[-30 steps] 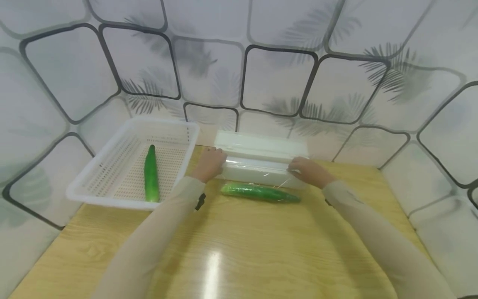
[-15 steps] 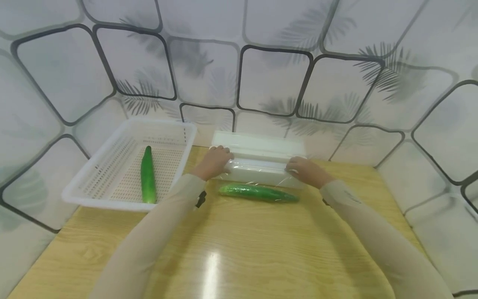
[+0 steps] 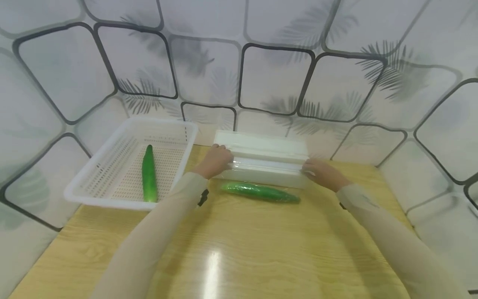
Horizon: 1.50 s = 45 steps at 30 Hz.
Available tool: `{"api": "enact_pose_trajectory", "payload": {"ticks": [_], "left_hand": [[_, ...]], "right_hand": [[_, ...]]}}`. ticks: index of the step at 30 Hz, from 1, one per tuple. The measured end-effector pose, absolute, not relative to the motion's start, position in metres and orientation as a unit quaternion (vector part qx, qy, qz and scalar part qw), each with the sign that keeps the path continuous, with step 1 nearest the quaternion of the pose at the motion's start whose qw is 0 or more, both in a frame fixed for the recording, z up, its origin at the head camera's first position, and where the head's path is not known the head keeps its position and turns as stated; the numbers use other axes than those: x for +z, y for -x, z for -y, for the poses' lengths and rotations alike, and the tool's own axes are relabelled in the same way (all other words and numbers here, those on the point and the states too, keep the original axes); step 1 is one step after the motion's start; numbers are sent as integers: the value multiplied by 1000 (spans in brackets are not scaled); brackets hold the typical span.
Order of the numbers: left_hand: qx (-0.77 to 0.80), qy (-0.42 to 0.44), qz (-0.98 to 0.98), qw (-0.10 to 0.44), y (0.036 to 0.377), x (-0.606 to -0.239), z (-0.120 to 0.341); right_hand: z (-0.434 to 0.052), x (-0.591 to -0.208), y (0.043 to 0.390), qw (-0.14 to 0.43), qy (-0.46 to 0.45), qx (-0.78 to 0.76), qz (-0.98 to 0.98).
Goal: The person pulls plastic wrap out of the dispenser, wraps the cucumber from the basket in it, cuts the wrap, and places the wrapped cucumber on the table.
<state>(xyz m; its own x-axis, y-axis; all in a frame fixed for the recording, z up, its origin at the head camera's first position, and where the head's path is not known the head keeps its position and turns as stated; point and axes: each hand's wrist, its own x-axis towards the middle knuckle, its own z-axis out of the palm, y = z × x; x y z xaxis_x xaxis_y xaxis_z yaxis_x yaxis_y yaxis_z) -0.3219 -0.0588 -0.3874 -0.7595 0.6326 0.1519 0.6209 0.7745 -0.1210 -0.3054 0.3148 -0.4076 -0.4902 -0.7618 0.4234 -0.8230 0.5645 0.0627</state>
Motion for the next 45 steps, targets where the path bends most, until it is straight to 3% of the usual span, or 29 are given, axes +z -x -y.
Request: {"api": "enact_pose_trajectory", "payload": {"ticks": [22,30,34,38,45], "left_hand": [[26,325,941,91,319,-386,60],[-39,310,947,69,318,-389,66],[-60,308,947,72,317,-391,68],[-70,304,947,72,318,-391,68],[-95,292,949,65,321,-387,66]], "right_hand": [[-339,-420,301,230,-476,118,840],[-334,-416,296,225,-425,141,865],[-318,-416,290,272,-403,127,865],[-276,-419,274,304,-439,97,840],[-217,-436,249,171,-441,4,881]]}}
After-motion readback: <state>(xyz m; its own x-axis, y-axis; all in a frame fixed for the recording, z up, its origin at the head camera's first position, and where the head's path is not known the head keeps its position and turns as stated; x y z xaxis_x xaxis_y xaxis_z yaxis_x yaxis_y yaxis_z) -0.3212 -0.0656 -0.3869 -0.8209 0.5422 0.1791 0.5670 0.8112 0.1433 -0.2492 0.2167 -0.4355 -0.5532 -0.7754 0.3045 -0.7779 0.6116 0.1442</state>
